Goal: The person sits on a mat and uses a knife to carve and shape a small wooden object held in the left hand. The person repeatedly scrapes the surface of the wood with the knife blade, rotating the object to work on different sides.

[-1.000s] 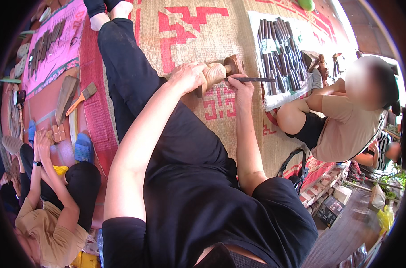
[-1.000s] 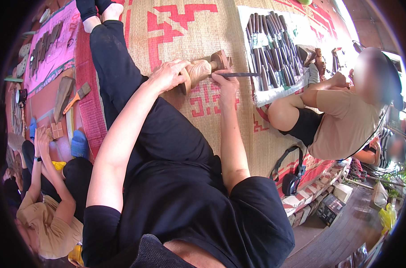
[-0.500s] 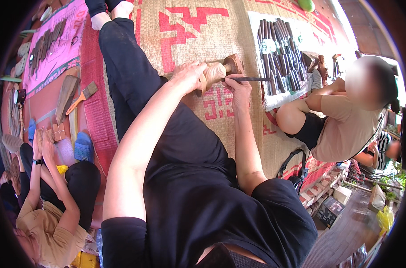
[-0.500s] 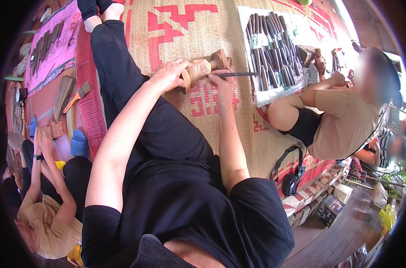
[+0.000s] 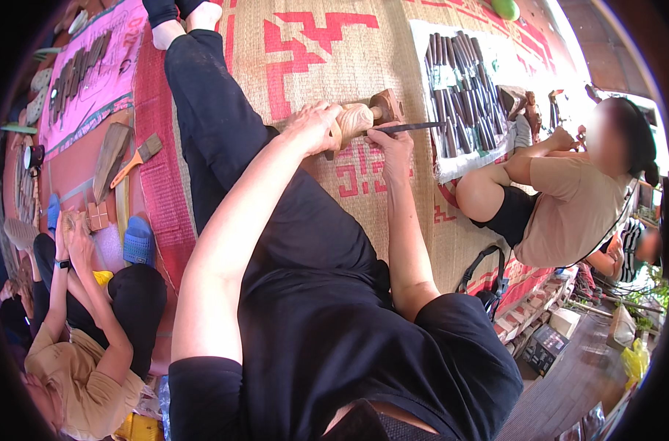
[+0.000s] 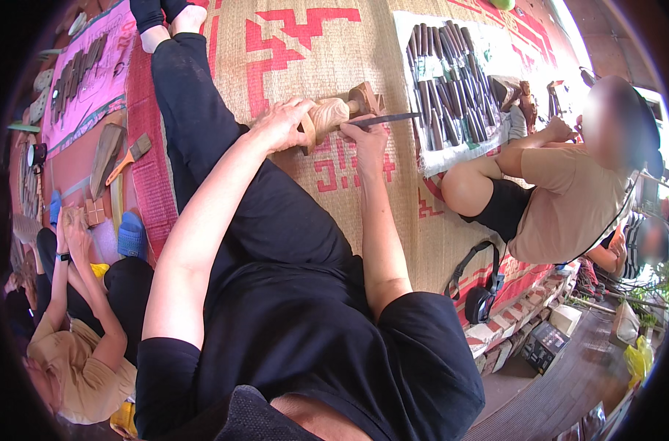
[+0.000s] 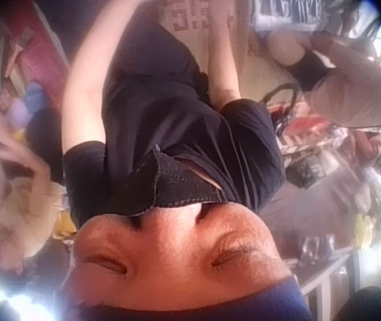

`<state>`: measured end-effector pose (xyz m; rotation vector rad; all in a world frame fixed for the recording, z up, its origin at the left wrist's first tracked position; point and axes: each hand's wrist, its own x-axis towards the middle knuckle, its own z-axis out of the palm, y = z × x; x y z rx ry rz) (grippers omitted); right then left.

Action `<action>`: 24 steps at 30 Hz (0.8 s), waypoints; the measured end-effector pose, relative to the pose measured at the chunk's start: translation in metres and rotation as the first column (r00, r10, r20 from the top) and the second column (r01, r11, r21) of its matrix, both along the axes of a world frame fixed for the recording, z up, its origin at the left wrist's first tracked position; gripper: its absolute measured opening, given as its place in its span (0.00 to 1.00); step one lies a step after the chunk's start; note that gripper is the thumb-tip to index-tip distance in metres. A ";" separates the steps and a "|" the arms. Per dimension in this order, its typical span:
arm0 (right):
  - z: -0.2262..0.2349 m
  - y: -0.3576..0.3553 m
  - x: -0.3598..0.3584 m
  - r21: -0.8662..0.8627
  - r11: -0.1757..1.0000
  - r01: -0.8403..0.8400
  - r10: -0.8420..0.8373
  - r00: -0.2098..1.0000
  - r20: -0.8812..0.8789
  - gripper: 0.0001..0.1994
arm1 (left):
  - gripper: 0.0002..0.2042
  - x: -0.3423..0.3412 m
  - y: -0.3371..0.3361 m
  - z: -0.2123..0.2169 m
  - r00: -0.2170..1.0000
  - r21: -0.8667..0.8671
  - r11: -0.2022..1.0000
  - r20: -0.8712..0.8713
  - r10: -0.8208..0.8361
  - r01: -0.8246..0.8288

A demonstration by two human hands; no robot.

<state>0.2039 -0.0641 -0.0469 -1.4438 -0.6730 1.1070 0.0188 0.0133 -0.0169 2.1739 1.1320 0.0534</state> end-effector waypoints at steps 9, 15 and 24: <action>0.023 0.031 -0.005 -0.011 0.991 -0.130 0.130 0.966 0.226 0.08 | 0.46 0.006 0.004 -0.003 0.988 -0.129 0.991 -0.151 0.015 -0.034; 0.029 0.046 -0.009 -0.031 0.981 -0.191 0.194 0.964 0.182 0.06 | 0.47 0.010 0.005 0.000 0.980 -0.130 0.991 -0.197 0.004 -0.031; 0.005 0.017 -0.011 0.047 0.998 -0.040 0.034 0.992 0.121 0.12 | 0.47 0.009 0.006 -0.003 0.987 -0.137 0.990 -0.162 0.011 -0.034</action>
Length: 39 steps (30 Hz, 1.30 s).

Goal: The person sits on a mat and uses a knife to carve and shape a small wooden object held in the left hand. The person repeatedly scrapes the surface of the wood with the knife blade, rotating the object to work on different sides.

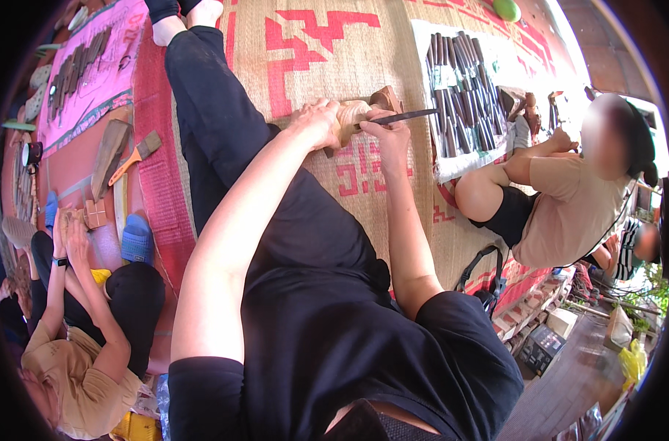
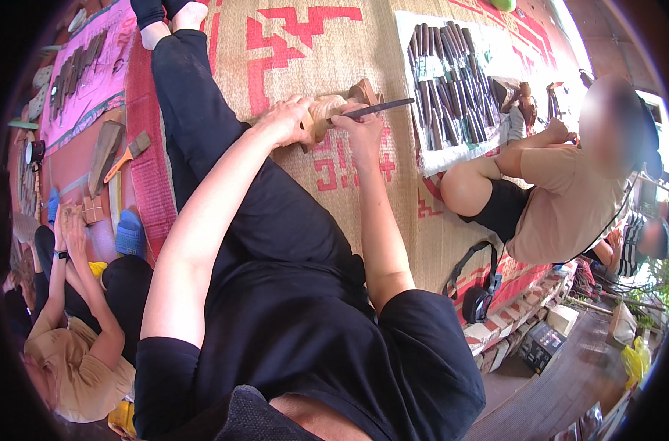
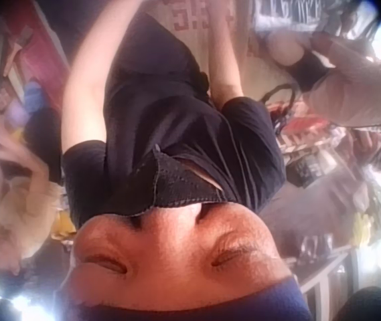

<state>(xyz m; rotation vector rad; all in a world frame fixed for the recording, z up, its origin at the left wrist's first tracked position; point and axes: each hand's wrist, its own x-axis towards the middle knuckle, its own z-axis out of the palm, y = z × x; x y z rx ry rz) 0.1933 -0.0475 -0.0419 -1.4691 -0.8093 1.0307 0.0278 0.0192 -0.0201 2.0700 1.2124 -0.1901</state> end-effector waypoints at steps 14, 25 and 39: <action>-0.002 0.000 -0.014 -0.023 0.995 0.098 -0.100 0.992 -0.072 0.17 | 0.46 -0.001 0.002 -0.001 0.998 -0.015 1.000 0.053 0.019 -0.018; -0.029 -0.020 -0.012 -0.172 0.930 0.325 -0.367 0.854 -0.369 0.09 | 0.37 0.006 0.002 -0.001 0.996 0.002 0.997 0.031 0.079 -0.079; -0.017 -0.013 -0.015 -0.110 0.965 0.238 -0.261 0.906 -0.332 0.05 | 0.20 0.014 0.023 -0.021 0.958 -0.001 0.971 0.163 0.237 -0.240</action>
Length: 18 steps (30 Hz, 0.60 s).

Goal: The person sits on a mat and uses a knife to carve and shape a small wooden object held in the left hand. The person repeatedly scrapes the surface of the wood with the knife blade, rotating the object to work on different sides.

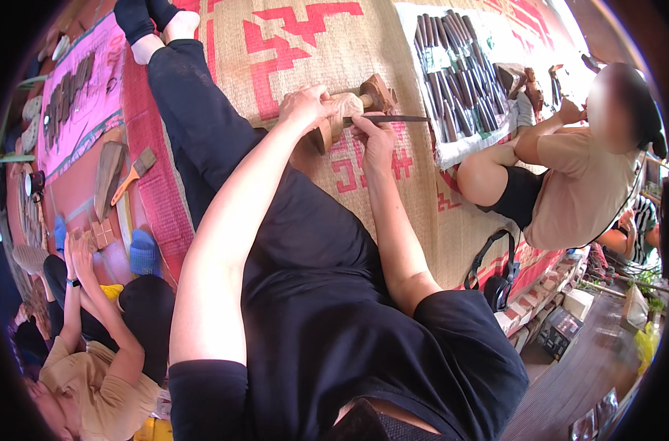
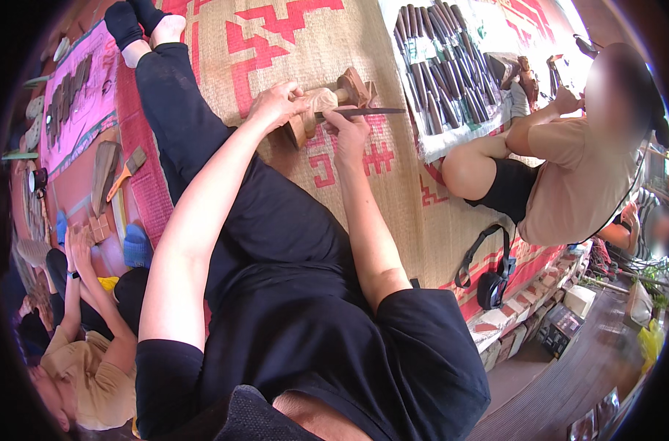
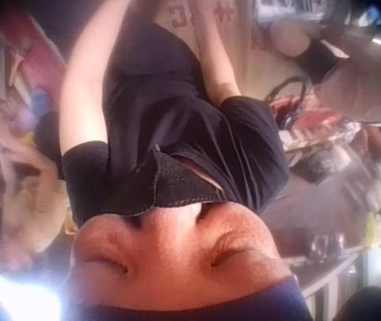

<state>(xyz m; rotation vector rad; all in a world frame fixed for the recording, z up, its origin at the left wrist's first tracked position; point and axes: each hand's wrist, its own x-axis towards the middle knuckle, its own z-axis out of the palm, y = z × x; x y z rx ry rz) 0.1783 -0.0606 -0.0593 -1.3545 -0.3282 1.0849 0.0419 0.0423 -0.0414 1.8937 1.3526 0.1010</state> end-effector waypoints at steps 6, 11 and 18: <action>0.004 0.010 -0.002 -0.026 0.998 -0.055 0.056 0.996 0.069 0.06 | 0.20 -0.004 0.001 -0.015 0.999 0.019 0.999 0.029 -0.034 0.034; 0.009 0.013 -0.009 -0.013 0.997 -0.079 0.079 0.992 0.094 0.05 | 0.20 -0.006 0.002 -0.022 0.997 0.009 0.999 0.066 -0.046 0.046; 0.004 0.014 -0.012 -0.039 0.998 0.049 -0.045 0.994 0.095 0.05 | 0.18 -0.006 -0.004 -0.009 0.999 -0.040 0.999 0.028 -0.029 0.030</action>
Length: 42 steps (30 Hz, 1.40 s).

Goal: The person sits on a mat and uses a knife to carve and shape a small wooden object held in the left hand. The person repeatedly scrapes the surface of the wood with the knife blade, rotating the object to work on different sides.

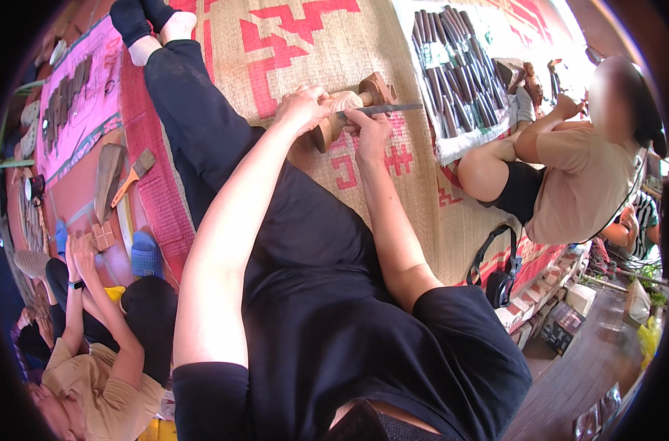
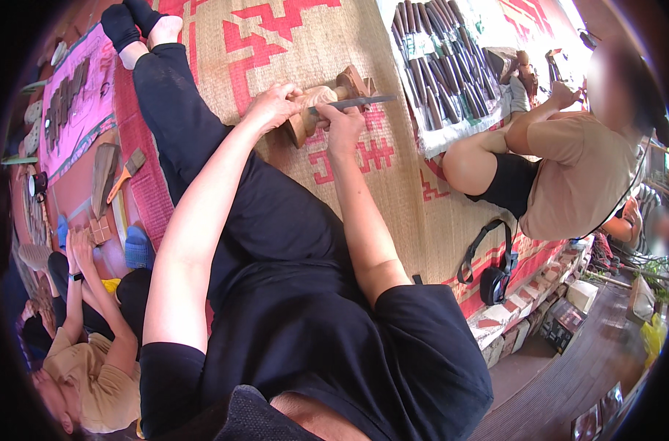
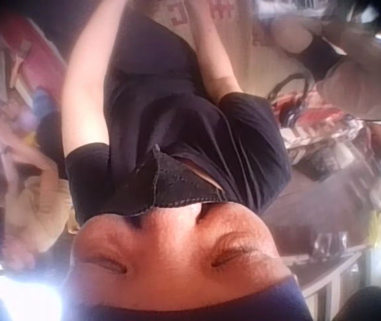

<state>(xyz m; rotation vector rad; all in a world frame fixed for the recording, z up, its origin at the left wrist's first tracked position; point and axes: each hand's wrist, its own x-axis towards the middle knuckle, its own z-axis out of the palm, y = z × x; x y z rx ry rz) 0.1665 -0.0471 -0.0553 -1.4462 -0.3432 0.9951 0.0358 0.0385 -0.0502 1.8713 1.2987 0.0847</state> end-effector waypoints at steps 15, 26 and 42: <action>-0.006 0.002 0.016 -0.009 0.999 -0.038 0.038 0.999 -0.026 0.06 | 0.20 -0.001 0.000 -0.004 1.000 0.067 0.998 0.014 0.009 -0.009; -0.003 -0.001 -0.004 0.013 0.999 -0.053 0.053 0.998 0.029 0.05 | 0.19 -0.002 -0.001 -0.008 0.999 0.044 0.999 0.033 0.012 -0.014; -0.019 -0.016 0.006 0.065 0.997 -0.037 0.038 0.999 -0.020 0.03 | 0.17 0.002 -0.003 -0.004 0.999 0.064 0.997 0.030 0.029 -0.031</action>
